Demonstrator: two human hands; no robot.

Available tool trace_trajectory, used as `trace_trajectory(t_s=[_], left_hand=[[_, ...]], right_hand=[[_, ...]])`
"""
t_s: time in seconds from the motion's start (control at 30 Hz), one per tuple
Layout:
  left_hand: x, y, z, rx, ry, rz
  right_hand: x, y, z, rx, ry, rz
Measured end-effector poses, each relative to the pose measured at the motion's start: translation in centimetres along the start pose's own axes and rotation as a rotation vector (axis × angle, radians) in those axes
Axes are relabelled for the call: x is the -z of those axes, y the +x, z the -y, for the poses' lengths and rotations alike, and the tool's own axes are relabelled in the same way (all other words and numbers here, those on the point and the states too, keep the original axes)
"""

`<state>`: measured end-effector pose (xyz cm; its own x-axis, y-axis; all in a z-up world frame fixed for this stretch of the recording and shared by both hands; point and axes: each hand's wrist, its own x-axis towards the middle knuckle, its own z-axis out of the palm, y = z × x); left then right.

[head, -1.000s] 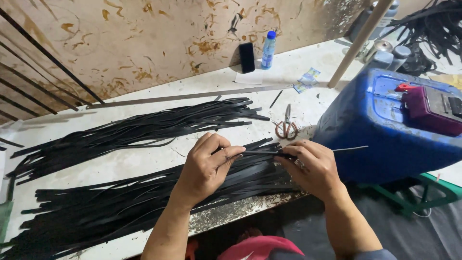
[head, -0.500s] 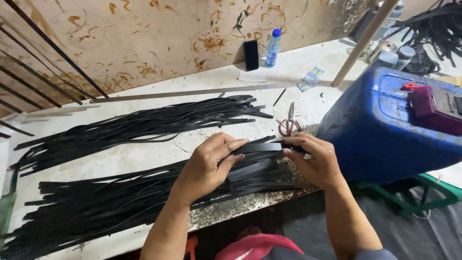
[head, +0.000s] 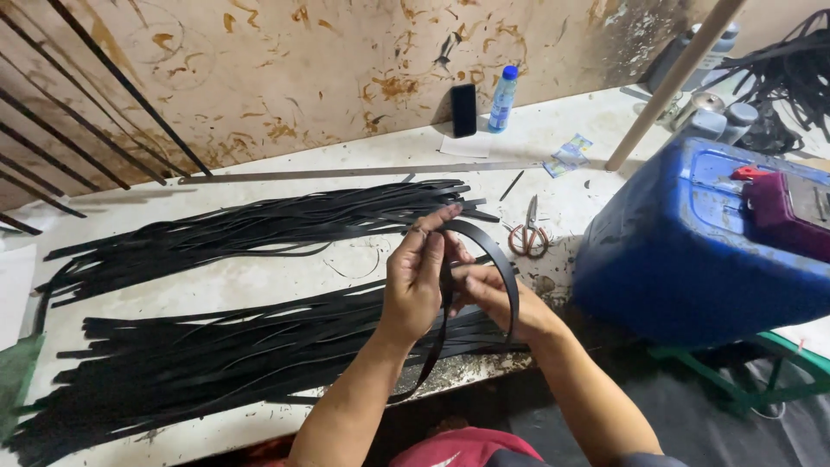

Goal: The person picks up long black rubber strips from a table, rubs them against a small device on a blue container, and then hangs them on a wall rack using clothespins. The process is repeated for multiple strips.

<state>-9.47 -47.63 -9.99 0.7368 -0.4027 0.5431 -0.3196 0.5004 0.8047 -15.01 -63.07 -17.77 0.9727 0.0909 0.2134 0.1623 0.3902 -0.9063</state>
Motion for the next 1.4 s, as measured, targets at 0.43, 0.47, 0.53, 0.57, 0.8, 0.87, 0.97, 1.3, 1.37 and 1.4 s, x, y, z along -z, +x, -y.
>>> trace_trajectory(t_s=[0.43, 0.47, 0.53, 0.57, 0.8, 0.87, 0.97, 1.3, 1.37, 1.4], left_hand=[[2.5, -1.8, 1.8, 0.04, -0.384, -0.361], [2.6, -2.0, 2.0, 0.074, -0.404, -0.377], [2.7, -2.4, 2.3, 0.106, -0.423, -0.395], [2.6, -2.7, 2.5, 0.132, -0.446, -0.415], [2.1, -3.2, 2.4, 0.176, -0.536, -0.421], [1.9, -3.2, 2.3, 0.177, -0.538, -0.426], [1.7, -3.2, 2.3, 0.177, -0.539, -0.434], [3.6, -1.4, -0.1, 0.229, -0.234, -0.655], [4.7, -1.9, 0.3, 0.351, -0.106, -0.582], [5.3, -2.1, 0.5, 0.468, 0.025, -0.504]], right_hand=[[-2.3, -2.1, 6.6, 0.196, -0.828, -0.189], [-2.4, -2.2, 6.6, 0.289, -0.888, -0.211], [-2.5, -2.4, 6.7, 0.383, -0.946, -0.23], [-2.5, -2.5, 6.8, 0.412, -0.969, -0.241], [-2.6, -3.0, 7.2, 0.541, -1.153, -0.274], [-2.5, -3.2, 7.2, 0.559, -1.155, -0.276], [-2.1, -3.3, 7.1, 0.573, -1.161, -0.273], [0.5, -3.8, 9.4, 0.453, -1.162, -0.323], [0.6, -3.9, 9.9, 0.454, -1.162, -0.315], [0.7, -3.9, 10.1, 0.455, -1.161, -0.308]])
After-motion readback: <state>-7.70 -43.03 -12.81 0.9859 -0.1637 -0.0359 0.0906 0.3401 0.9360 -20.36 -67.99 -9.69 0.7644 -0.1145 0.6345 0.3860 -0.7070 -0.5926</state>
